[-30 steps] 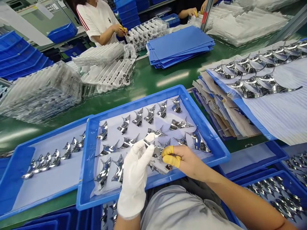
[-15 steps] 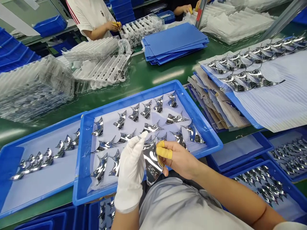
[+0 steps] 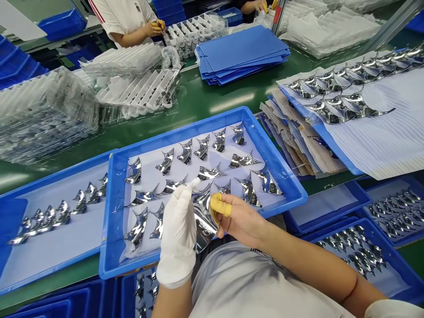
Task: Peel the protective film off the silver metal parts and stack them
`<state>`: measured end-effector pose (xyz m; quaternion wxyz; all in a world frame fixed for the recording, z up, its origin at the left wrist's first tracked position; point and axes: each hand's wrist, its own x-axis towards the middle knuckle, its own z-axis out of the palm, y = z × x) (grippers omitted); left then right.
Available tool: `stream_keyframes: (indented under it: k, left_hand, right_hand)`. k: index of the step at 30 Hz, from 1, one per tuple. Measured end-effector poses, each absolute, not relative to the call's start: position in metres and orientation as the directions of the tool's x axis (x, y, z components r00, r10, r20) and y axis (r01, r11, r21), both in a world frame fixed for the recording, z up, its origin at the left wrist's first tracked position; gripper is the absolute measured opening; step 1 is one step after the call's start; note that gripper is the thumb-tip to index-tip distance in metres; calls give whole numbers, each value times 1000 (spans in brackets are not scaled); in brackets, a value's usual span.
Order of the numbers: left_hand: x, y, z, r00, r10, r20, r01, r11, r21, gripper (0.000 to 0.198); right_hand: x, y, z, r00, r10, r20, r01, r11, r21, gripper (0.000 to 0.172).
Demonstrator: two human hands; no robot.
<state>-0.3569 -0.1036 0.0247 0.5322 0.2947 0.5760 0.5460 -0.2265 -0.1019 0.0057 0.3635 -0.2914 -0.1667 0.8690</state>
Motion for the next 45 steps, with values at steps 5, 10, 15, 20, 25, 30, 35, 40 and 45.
stream_keyframes:
  k: [5, 10, 15, 20, 25, 30, 35, 40, 45]
  left_hand:
    - [-366, -103, 18, -147, 900, -410, -476, 299, 827, 36]
    - [-366, -101, 23, -64, 880, -471, -533, 369, 761, 50]
    - [-370, -100, 26, 207, 808, -552, -585, 554, 592, 44]
    - [-371, -93, 30, 249, 763, -597, -514, 626, 586, 47]
    - [-372, -96, 26, 112, 837, -535, -503, 512, 696, 45]
    - [-384, -108, 24, -217, 964, -154, -375, 64, 925, 33]
    - [-395, -115, 23, -222, 974, 44, -219, -94, 971, 32]
    - [-395, -110, 23, -264, 962, -67, -275, -8, 962, 28]
    - [-395, -104, 17, -166, 974, -154, -387, 79, 919, 26]
  right_hand:
    - [-227, -97, 16, -513, 808, -289, -491, -552, -674, 36]
    - [-227, -92, 22, -548, 790, -274, -415, -542, -731, 31]
    - [-230, -91, 28, -588, 759, -280, -417, -581, -699, 30]
    - [-237, -95, 30, -582, 762, -284, -414, -578, -703, 29]
    - [-235, -97, 30, -596, 756, -271, -375, -560, -739, 31]
    - [-228, -93, 20, -560, 816, -144, -312, -368, -876, 39]
    - [-226, -88, 8, -535, 844, -49, -258, -218, -941, 35]
    - [-224, -92, 9, -434, 867, 244, -147, 198, -969, 18]
    - [-226, -96, 15, -424, 869, 256, -94, 239, -966, 15]
